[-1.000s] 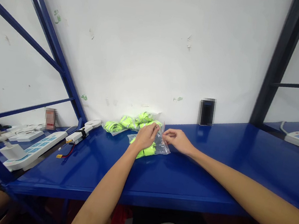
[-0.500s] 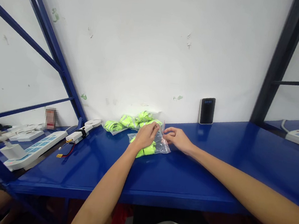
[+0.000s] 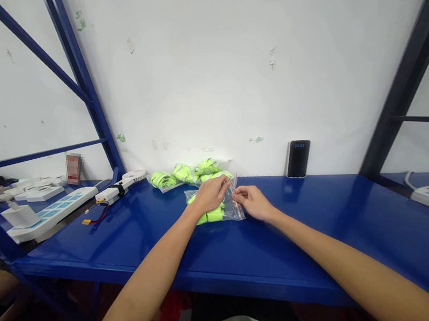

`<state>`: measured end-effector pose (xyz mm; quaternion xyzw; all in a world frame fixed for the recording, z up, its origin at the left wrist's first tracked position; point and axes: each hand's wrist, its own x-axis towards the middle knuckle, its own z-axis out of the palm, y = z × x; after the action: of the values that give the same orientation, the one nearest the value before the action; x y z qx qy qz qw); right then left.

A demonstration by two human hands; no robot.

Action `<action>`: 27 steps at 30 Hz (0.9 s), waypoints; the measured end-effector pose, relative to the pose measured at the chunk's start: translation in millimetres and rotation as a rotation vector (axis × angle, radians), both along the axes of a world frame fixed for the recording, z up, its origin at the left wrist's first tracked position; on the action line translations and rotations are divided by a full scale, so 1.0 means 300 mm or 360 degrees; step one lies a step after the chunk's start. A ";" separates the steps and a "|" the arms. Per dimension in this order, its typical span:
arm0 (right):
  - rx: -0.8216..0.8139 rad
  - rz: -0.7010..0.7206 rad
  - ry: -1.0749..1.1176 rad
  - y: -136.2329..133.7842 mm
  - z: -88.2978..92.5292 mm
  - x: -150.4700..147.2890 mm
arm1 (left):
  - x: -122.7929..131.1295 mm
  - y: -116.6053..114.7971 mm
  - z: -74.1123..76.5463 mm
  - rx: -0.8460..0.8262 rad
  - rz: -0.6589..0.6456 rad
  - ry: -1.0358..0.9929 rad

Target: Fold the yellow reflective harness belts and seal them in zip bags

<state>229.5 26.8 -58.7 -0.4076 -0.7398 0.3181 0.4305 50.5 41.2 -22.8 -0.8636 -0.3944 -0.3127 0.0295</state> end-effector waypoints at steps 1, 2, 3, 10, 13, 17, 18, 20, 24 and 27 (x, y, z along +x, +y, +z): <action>0.0035 -0.0035 -0.0038 -0.001 0.000 -0.002 | -0.001 0.002 -0.001 0.0007 0.0006 -0.0003; 0.0056 -0.0055 -0.0066 -0.003 0.001 -0.003 | -0.001 0.005 -0.002 0.0013 0.0017 -0.0008; 0.0059 -0.0055 -0.0087 -0.005 0.003 -0.001 | -0.002 0.008 -0.003 0.0019 0.0036 -0.0016; 0.0123 -0.0077 -0.0293 -0.027 0.017 0.003 | -0.007 0.017 -0.004 0.0006 0.0081 -0.0063; 0.0229 -0.0186 -0.0283 -0.039 0.014 -0.023 | -0.010 0.014 0.000 -0.0008 0.0069 -0.0125; 0.0211 -0.0368 -0.0179 -0.049 0.006 -0.056 | -0.002 0.008 0.003 -0.0011 0.0034 -0.0153; 0.0252 -0.0410 -0.0182 -0.048 0.004 -0.061 | 0.002 0.006 0.003 -0.0012 0.0022 -0.0150; 0.0360 -0.0473 -0.0221 -0.044 -0.005 -0.068 | 0.011 0.000 0.004 -0.0022 0.0000 -0.0140; 0.0429 -0.0560 -0.0295 -0.034 -0.024 -0.070 | 0.027 -0.011 0.003 -0.0042 0.0017 -0.0143; 0.0468 -0.0542 -0.0288 -0.031 -0.023 -0.067 | 0.034 -0.014 0.003 -0.0021 0.0035 -0.0189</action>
<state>209.4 17.7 -65.7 -0.4863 -0.7344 0.0918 0.4645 60.7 37.0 -21.9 -0.8393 -0.4069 -0.3604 0.0037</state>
